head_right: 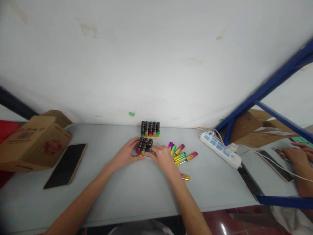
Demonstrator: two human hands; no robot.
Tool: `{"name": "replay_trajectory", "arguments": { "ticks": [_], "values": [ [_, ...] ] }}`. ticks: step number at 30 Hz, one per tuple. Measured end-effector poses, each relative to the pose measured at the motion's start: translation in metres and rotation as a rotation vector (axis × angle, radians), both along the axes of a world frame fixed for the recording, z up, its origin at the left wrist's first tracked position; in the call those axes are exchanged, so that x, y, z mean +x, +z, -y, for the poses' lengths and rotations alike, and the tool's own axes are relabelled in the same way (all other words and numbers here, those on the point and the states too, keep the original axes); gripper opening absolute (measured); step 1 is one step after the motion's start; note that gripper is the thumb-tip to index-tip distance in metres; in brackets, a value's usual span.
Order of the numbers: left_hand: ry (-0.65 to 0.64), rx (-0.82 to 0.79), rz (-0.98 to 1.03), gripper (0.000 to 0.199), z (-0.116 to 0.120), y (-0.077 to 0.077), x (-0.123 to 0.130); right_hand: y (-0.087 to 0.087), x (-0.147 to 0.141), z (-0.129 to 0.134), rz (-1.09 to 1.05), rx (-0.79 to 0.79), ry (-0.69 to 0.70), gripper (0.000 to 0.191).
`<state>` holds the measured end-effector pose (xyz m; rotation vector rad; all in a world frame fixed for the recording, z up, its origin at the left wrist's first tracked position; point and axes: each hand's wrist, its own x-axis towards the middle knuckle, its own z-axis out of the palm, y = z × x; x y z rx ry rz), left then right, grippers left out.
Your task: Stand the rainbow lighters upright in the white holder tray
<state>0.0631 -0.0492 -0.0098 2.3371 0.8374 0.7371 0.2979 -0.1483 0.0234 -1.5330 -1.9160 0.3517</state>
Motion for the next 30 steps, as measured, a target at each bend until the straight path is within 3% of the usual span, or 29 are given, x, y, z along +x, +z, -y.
{"name": "replay_trajectory", "arguments": {
  "ticks": [4, 8, 10, 15, 17, 19, 21, 23, 27, 30],
  "values": [
    [0.010, -0.002, -0.005, 0.070, -0.001, -0.002, 0.000, -0.004, -0.003, -0.002, 0.089, -0.037, -0.079, 0.047],
    [0.009, -0.001, -0.004, 0.072, -0.002, -0.004, -0.002, 0.001, 0.005, -0.002, 0.017, -0.082, -0.056, 0.052],
    [0.003, 0.003, -0.006, 0.073, -0.003, -0.005, -0.003, 0.007, 0.021, -0.002, -0.041, -0.058, -0.113, 0.057],
    [0.000, 0.007, -0.017, 0.075, -0.005, -0.005, -0.003, 0.021, 0.084, 0.005, 0.037, -0.018, -0.573, 0.053],
    [-0.002, 0.006, -0.015, 0.075, -0.005, -0.007, -0.003, 0.022, 0.101, 0.010, 0.144, -0.190, -0.754, 0.042],
    [-0.004, 0.003, -0.007, 0.074, -0.006, -0.008, -0.003, 0.020, 0.105, 0.014, 0.245, -0.405, -0.850, 0.040],
    [-0.002, 0.002, 0.002, 0.074, -0.006, -0.010, -0.003, 0.017, 0.100, 0.014, 0.298, -0.545, -0.851, 0.047],
    [0.002, 0.003, 0.005, 0.074, -0.007, -0.011, -0.003, 0.012, 0.094, 0.012, 0.279, -0.565, -0.814, 0.049],
    [0.007, 0.000, -0.017, 0.076, -0.006, -0.010, -0.002, 0.005, 0.094, 0.003, 0.079, -0.330, -0.716, 0.037],
    [0.006, -0.002, -0.025, 0.076, -0.005, -0.007, -0.002, 0.008, 0.096, -0.001, -0.293, -0.102, -0.582, 0.043]
  ]
}}
